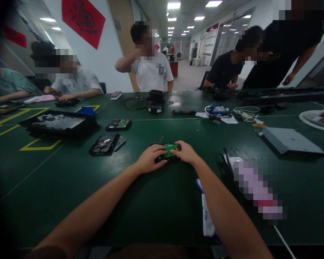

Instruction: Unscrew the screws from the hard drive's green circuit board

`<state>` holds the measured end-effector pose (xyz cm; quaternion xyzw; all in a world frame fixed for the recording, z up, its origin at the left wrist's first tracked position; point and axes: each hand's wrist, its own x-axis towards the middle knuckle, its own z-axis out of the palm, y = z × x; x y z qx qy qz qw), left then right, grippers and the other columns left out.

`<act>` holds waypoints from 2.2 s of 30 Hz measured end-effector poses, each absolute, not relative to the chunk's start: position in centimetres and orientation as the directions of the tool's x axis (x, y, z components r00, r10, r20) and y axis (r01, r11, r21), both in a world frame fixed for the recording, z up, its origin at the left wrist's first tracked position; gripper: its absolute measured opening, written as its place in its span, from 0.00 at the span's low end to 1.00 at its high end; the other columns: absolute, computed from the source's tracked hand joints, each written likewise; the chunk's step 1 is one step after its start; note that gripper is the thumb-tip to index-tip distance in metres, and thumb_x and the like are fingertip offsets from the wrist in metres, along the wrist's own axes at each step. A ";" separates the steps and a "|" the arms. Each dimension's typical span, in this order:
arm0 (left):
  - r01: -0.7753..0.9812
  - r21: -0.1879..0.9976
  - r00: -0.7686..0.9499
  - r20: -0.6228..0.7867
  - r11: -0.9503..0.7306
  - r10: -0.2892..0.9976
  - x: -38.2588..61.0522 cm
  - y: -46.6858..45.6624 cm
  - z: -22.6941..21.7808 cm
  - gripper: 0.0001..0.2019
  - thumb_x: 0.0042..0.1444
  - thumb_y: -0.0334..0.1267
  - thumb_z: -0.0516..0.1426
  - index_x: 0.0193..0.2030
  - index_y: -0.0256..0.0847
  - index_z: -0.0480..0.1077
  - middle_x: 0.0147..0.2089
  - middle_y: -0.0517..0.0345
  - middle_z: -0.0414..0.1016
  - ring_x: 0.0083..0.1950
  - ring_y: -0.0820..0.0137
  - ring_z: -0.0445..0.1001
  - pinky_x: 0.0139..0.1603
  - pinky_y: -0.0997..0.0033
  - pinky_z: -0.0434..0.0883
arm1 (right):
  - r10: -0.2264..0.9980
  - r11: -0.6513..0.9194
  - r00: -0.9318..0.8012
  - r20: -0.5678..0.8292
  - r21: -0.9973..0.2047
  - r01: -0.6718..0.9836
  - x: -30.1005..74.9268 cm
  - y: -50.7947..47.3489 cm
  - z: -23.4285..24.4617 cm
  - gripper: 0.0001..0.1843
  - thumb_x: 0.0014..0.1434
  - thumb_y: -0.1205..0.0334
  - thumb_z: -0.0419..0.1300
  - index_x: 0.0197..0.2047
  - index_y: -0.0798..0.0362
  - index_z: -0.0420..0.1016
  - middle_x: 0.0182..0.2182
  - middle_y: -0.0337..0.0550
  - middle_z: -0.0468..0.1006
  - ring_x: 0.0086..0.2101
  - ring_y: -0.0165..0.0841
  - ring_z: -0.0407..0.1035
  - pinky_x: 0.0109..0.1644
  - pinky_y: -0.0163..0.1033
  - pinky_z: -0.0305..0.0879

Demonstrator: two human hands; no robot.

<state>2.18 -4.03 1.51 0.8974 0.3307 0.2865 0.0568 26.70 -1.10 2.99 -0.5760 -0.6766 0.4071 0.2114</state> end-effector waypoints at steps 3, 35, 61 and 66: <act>0.558 0.295 0.619 0.475 -0.776 0.626 2.2 -3.9 1.5 0.18 0.61 0.49 0.61 0.55 0.45 0.74 0.58 0.46 0.75 0.61 0.54 0.72 0.60 0.45 0.72 | 0.952 0.003 -0.243 -0.183 -0.793 0.609 26.7 -1.0 2.7 0.32 0.64 0.49 0.64 0.67 0.51 0.64 0.26 0.36 0.75 0.18 0.25 0.63 0.18 0.30 0.57; 0.525 0.296 0.643 0.477 -0.798 0.600 2.1 -4.0 1.8 0.20 0.62 0.47 0.60 0.59 0.46 0.73 0.59 0.47 0.75 0.61 0.55 0.71 0.60 0.46 0.72 | 0.957 0.037 -0.251 -0.145 -0.796 0.604 26.6 -1.0 2.7 0.27 0.67 0.51 0.61 0.65 0.49 0.67 0.24 0.35 0.74 0.17 0.26 0.65 0.18 0.29 0.59; 0.796 0.478 0.275 0.261 -0.371 0.925 1.4 5.1 0.4 0.12 0.57 0.43 0.65 0.47 0.44 0.80 0.41 0.54 0.81 0.41 0.64 0.78 0.45 0.65 0.74 | 0.967 -0.007 -0.209 -0.147 -0.834 0.552 26.8 -0.9 2.4 0.25 0.65 0.41 0.60 0.54 0.52 0.76 0.25 0.36 0.73 0.21 0.25 0.64 0.23 0.30 0.59; 0.802 0.494 0.285 0.175 -0.335 0.942 1.9 6.3 1.0 0.12 0.55 0.40 0.67 0.46 0.43 0.81 0.40 0.56 0.82 0.40 0.66 0.78 0.44 0.69 0.72 | 0.965 -0.002 -0.223 -0.140 -0.851 0.525 27.0 -0.4 1.7 0.24 0.64 0.42 0.61 0.53 0.52 0.76 0.23 0.35 0.72 0.18 0.25 0.62 0.21 0.31 0.56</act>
